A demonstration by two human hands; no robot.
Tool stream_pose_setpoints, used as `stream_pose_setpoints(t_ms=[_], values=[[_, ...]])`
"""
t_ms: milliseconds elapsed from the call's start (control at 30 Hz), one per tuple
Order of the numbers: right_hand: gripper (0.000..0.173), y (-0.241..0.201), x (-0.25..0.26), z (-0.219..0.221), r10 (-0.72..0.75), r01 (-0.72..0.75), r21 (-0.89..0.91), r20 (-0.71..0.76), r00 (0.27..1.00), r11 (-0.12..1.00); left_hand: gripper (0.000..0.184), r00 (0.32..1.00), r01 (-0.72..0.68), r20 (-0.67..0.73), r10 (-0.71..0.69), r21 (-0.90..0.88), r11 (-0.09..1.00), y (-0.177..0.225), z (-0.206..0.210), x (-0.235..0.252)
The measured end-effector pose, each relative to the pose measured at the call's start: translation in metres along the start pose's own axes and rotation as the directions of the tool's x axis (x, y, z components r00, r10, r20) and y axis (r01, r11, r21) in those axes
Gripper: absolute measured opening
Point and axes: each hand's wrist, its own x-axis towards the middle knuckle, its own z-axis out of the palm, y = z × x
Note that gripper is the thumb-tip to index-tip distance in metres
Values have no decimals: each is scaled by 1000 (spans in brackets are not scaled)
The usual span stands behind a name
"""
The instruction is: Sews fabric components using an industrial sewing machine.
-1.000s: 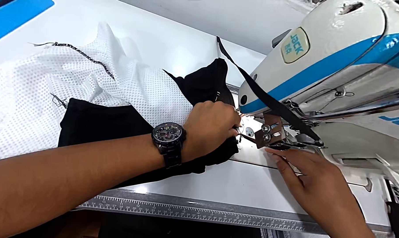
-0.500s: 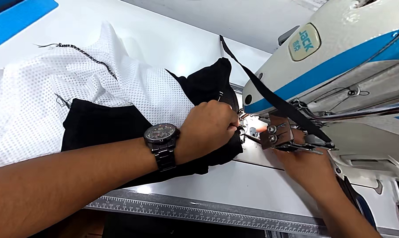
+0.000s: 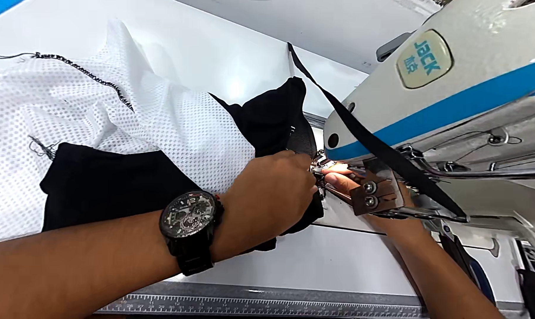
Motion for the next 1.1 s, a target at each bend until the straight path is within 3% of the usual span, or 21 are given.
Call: stream_pose_setpoints(t_ms=[67, 100, 133, 167, 200, 267, 333, 467, 667, 733, 833, 900, 967, 1100], values=[[11, -4, -4, -1, 90, -90, 8, 12, 996, 996, 29, 1000, -2, 10, 2, 17, 1000, 0, -1, 0], [9, -13, -11, -2, 235, -235, -16, -23, 972, 972, 29, 1000, -18, 25, 17, 35, 999, 1, -1, 0], [14, -23, -18, -3, 420, -421, 8, -88, 903, 907, 30, 999, -40, 35, 39, 51, 998, 2, 1, -1], [19, -24, -23, -4, 509, -508, 39, -118, 853, 860, 30, 997, -55, 51, 52, 66, 996, 2, 1, -1], [19, -15, -27, -4, 490, -485, 68, -126, 863, 872, 30, 997, -62, 57, 58, 71, 996, 3, 1, -1], [14, 2, -23, -1, 265, -260, 62, -88, 960, 964, 28, 998, -38, 43, 37, 37, 999, 1, -1, -1], [14, -4, -3, 5, 52, -53, 32, 47, 998, 998, 25, 1000, -6, 11, 6, -26, 1000, -4, -4, 1], [11, -44, 16, 22, 50, -45, 98, -40, 998, 994, 26, 999, 32, -24, -34, -79, 996, -11, -5, 4], [7, -31, 14, 24, -153, 147, -57, -118, 981, 988, 23, 998, 1, -69, -5, -64, 998, -10, -1, 3], [6, -37, 14, 24, -126, 119, -64, -116, 985, 991, 20, 998, 1, -70, -5, -59, 998, -11, -1, 3], [5, -24, 7, 19, -32, 42, 84, -110, 993, 996, 16, 996, -1, -86, -5, -74, 997, -13, -2, 4], [12, -6, -7, 9, -39, 37, -13, -140, 989, 999, 16, 994, -12, -111, 3, -74, 997, -16, -1, 6], [16, -7, -16, 4, -103, 89, -103, -142, 985, 991, 18, 991, -31, -129, 23, -56, 998, -16, -1, 10], [15, -7, -19, 6, -312, 313, -38, 20, 950, 949, 22, 995, -52, -80, 55, 37, 998, -11, 3, 25]])
